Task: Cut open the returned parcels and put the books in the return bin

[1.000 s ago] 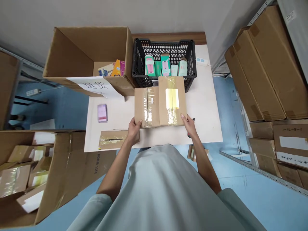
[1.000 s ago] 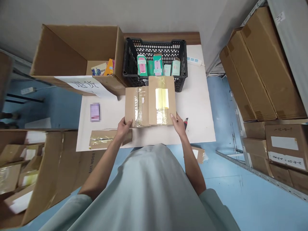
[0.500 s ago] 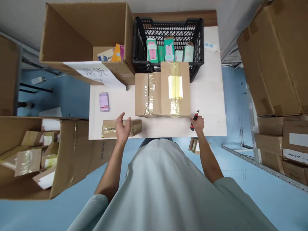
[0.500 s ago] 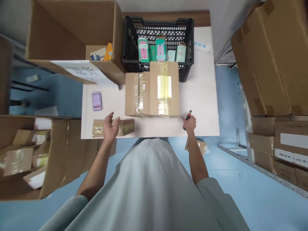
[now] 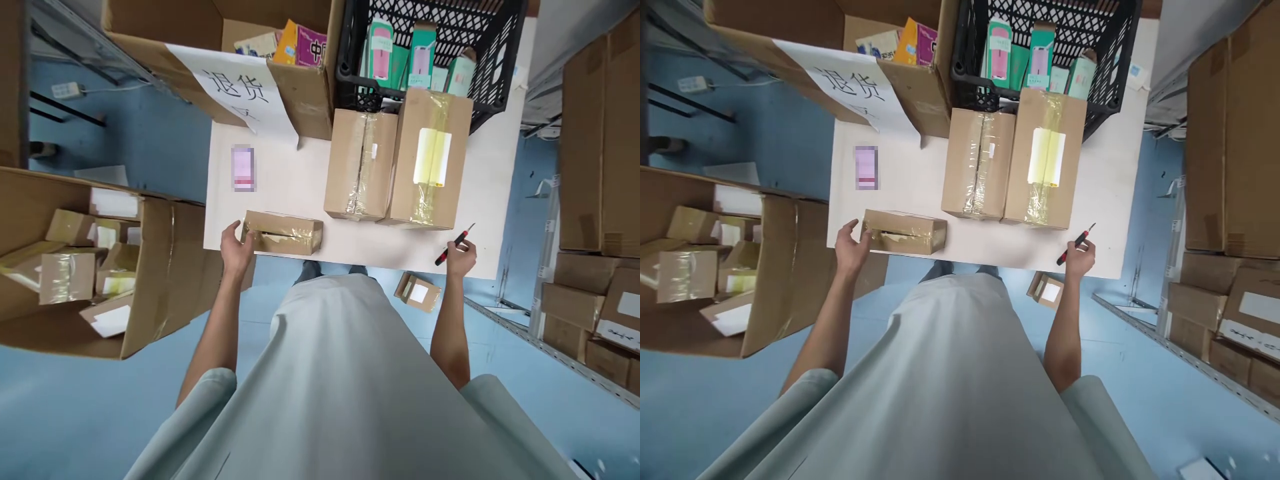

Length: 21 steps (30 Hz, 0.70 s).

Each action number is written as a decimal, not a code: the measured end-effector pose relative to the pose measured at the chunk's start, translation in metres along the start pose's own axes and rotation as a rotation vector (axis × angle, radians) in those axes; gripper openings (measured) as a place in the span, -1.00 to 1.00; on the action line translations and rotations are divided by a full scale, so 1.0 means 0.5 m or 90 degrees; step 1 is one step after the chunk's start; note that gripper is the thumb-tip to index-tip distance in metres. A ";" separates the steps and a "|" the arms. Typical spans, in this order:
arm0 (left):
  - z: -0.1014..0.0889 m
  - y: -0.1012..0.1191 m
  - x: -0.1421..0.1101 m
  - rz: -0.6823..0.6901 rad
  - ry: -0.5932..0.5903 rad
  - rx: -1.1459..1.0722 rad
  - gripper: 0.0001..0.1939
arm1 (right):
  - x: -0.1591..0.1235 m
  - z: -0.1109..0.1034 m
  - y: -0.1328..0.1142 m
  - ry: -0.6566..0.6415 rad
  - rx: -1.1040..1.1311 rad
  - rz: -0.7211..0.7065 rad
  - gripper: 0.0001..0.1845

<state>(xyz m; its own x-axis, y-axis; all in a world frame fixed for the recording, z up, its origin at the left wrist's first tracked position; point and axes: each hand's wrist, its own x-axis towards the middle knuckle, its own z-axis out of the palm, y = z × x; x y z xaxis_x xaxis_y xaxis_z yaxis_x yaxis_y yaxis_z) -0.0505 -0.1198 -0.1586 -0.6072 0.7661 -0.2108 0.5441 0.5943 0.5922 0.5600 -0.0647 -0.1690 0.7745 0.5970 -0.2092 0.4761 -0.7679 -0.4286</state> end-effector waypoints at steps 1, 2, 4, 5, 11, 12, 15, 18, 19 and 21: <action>-0.002 -0.010 0.014 0.002 -0.019 -0.011 -0.40 | -0.016 -0.019 -0.006 0.038 0.019 -0.002 -0.60; -0.005 -0.019 0.027 0.005 -0.044 -0.029 -0.39 | -0.034 -0.037 -0.013 0.080 0.040 -0.009 -0.61; -0.011 -0.036 0.048 0.021 -0.102 -0.066 -0.39 | -0.078 -0.071 -0.036 0.170 0.080 -0.042 -0.68; -0.014 -0.044 0.057 0.035 -0.132 -0.079 -0.39 | -0.106 -0.086 -0.052 0.204 0.094 -0.066 -0.73; -0.044 -0.090 0.091 0.152 -0.263 -0.146 -0.40 | -0.356 -0.114 -0.215 0.113 0.267 -0.260 -0.63; -0.049 -0.096 0.096 0.171 -0.284 -0.165 -0.42 | -0.408 -0.108 -0.249 0.054 0.309 -0.286 -0.59; -0.059 -0.110 0.112 0.215 -0.350 -0.198 -0.47 | -0.555 -0.072 -0.346 -0.150 0.337 -0.339 -0.54; -0.063 -0.116 0.128 0.228 -0.402 -0.204 -0.47 | -0.666 -0.025 -0.418 -0.335 0.278 -0.388 -0.52; -0.063 -0.117 0.132 0.228 -0.414 -0.206 -0.46 | -0.693 -0.008 -0.436 -0.392 0.230 -0.420 -0.50; -0.061 -0.120 0.138 0.226 -0.431 -0.216 -0.45 | -0.731 0.026 -0.464 -0.476 0.093 -0.506 -0.51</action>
<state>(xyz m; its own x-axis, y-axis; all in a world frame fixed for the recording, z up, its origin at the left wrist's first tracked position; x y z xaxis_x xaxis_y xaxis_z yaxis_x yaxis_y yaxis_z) -0.1427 -0.1099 -0.1848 0.1057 0.9397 -0.3253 0.3685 0.2669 0.8905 0.1610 -0.1018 -0.0044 -0.2019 0.9366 -0.2864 0.6355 -0.0972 -0.7660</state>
